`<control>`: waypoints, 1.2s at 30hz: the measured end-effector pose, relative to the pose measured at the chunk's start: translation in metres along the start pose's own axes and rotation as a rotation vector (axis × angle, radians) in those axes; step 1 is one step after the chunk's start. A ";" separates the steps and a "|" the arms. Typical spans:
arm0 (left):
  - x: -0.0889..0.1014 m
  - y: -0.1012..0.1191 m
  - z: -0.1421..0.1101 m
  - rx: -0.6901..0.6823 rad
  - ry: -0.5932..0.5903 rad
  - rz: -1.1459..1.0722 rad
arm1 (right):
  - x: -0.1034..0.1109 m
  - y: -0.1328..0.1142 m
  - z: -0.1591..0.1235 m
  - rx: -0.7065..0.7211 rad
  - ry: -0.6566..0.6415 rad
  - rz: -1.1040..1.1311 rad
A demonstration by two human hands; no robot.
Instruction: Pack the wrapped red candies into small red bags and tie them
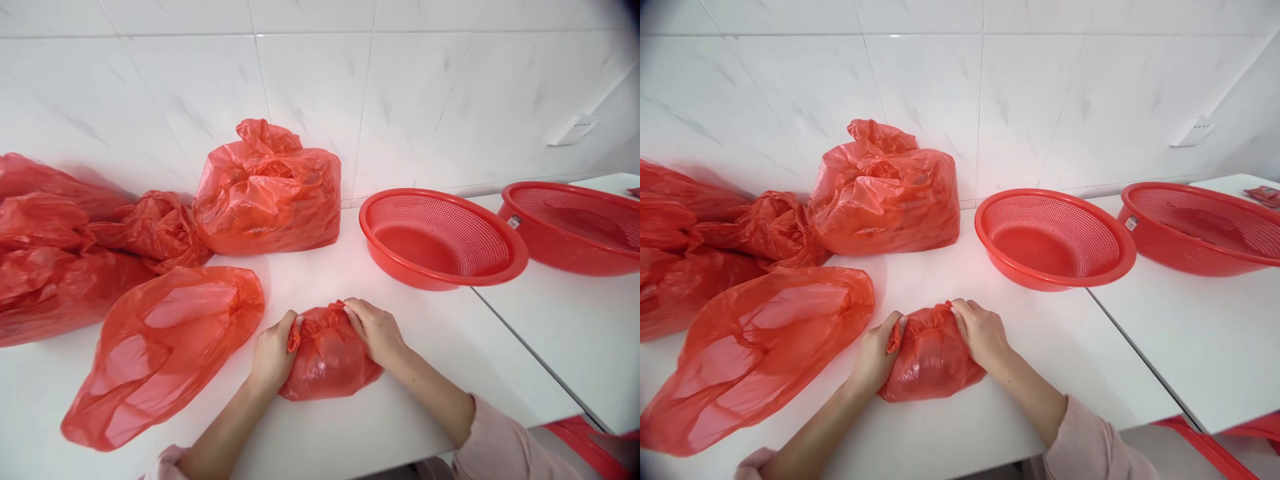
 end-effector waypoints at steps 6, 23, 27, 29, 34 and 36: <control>0.000 0.006 0.001 0.006 -0.035 0.103 | -0.006 -0.001 0.000 -0.045 -0.078 -0.089; -0.008 0.005 0.003 0.008 -0.077 0.229 | -0.009 0.000 0.003 -0.139 -0.151 -0.113; -0.008 0.004 0.003 0.009 -0.082 0.231 | -0.009 0.002 0.004 -0.131 -0.134 -0.106; -0.008 0.004 0.003 0.010 -0.088 0.232 | -0.011 0.002 0.004 -0.128 -0.127 -0.102; -0.007 0.005 0.005 0.022 -0.106 0.222 | -0.014 0.006 0.003 -0.121 -0.102 -0.067; -0.005 0.004 0.006 0.030 -0.114 0.198 | -0.010 0.010 0.004 -0.130 -0.065 0.029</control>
Point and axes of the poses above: each hand's wrist, its own z-axis towards the middle knuckle, its own x-axis out of the back of the hand, y = z × x, the point moved 3 cm from there along z, towards the middle knuckle, and after that the axes turned 11 degrees about x, right-handed, at the moved point
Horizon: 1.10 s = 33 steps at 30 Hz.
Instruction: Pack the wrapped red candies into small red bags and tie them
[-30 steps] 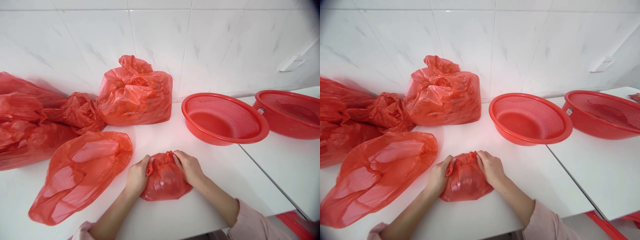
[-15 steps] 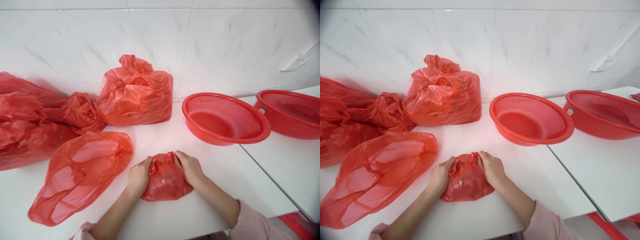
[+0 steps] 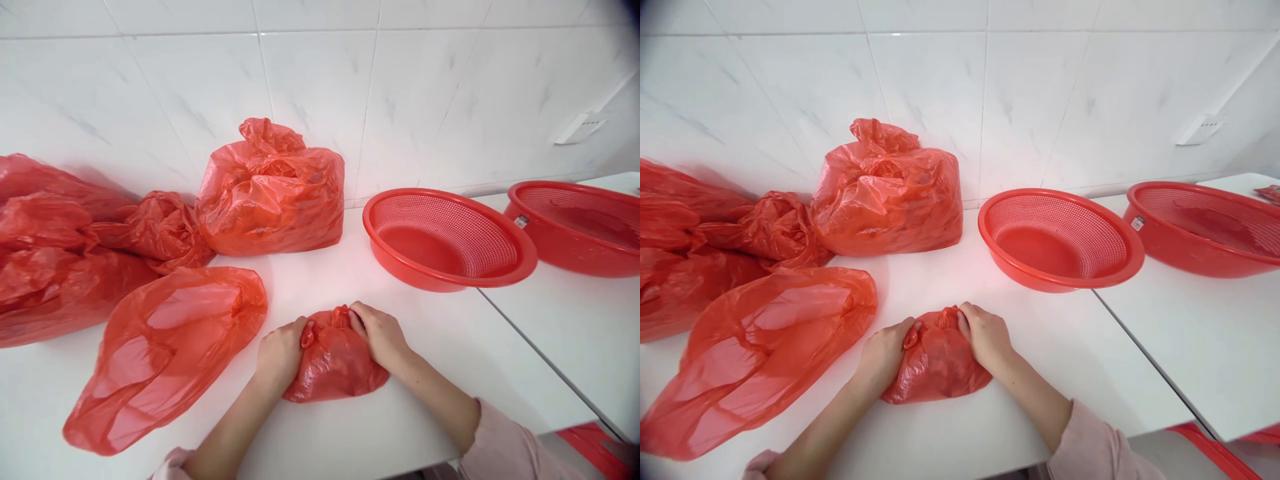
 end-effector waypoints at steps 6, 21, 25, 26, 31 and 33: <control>0.017 -0.020 -0.011 0.059 0.012 -0.177 | 0.028 0.013 0.001 -0.251 0.137 1.059; 0.021 -0.058 -0.041 -0.090 0.099 -0.456 | 0.028 0.021 0.004 -0.451 0.366 1.300; 0.024 -0.060 -0.046 -0.022 0.037 -0.526 | 0.029 0.023 0.005 -0.429 0.373 1.247; 0.029 -0.059 -0.048 0.003 0.019 -0.569 | 0.030 0.023 0.005 -0.420 0.378 1.238; 0.061 -0.031 -0.041 -0.062 -0.126 -1.009 | 0.054 -0.011 0.015 -0.161 0.236 1.033; 0.069 -0.010 -0.030 -0.087 -0.255 -1.233 | 0.072 -0.040 0.022 0.017 0.137 0.888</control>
Point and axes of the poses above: each hand's wrist, its own z-axis towards the middle knuckle, its own x-axis out of the back of the hand, y = z × x, the point moved 3 cm from there along z, towards the middle knuckle, and after that the axes turned 11 degrees about x, right-handed, at the moved point
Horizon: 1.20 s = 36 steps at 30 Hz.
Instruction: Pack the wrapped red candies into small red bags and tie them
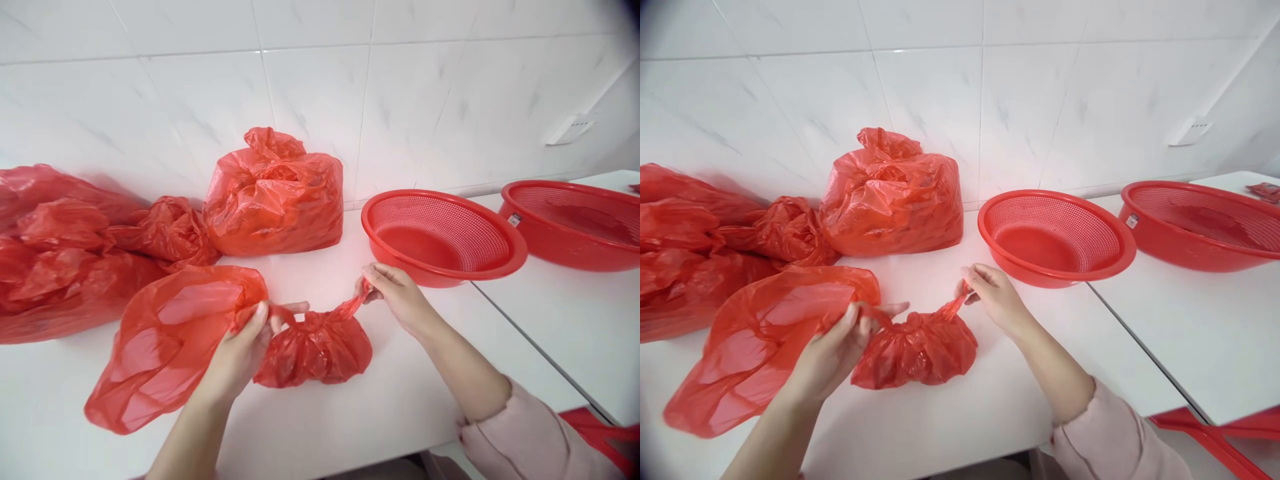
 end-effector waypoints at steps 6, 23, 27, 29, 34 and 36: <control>-0.047 0.011 0.031 0.172 -0.223 -0.017 | -0.046 -0.061 0.027 0.202 -0.345 -0.215; -0.060 -0.014 0.038 0.044 -0.021 0.030 | -0.024 0.001 0.016 0.119 -0.222 -0.554; -0.064 -0.004 0.030 0.042 0.010 0.139 | -0.014 -0.028 0.009 0.129 -0.119 -0.485; -0.063 0.001 0.026 0.058 -0.013 0.197 | -0.018 -0.038 -0.004 0.134 -0.098 -0.432; -0.052 0.000 0.026 0.069 -0.064 0.176 | -0.037 -0.015 -0.048 0.060 -0.097 -0.291; -0.050 -0.004 0.029 0.041 -0.077 0.186 | -0.040 0.002 -0.060 0.039 -0.096 -0.279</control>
Point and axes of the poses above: each hand's wrist, its own z-axis towards the middle knuckle, its own x-axis out of the back of the hand, y = z × x, the point moved 3 cm from there along z, towards the middle knuckle, and after that the axes turned 11 degrees about x, right-handed, at the moved point
